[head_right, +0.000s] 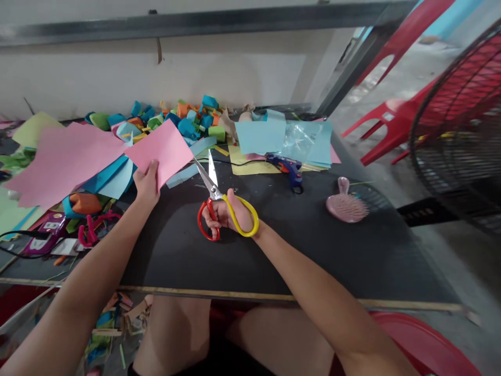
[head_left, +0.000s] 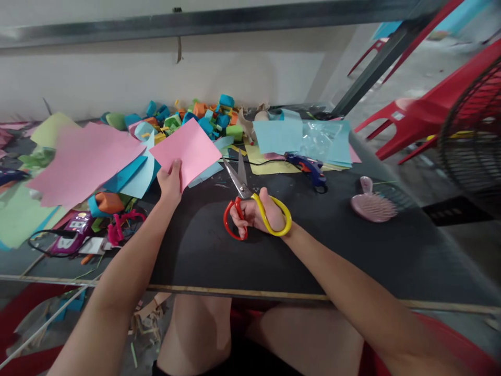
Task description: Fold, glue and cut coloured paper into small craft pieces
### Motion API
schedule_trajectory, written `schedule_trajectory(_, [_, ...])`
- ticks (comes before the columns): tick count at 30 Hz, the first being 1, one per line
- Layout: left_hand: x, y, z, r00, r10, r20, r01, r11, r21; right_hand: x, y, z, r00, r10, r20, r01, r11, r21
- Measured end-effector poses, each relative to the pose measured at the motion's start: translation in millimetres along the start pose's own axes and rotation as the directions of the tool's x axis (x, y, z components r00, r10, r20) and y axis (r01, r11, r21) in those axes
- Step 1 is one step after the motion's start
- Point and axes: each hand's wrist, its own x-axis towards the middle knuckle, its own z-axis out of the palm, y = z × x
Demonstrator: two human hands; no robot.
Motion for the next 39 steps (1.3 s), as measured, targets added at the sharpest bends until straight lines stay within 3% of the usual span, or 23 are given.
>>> schedule_trajectory(39, [-2.2, 3.2, 0.6, 1.000, 0.014, 0.016, -0.014, 1.000, -0.005, 0.3, -2.4, 0.2, 0.999, 0.012, 0.037, -0.010, 0.999, -0.033])
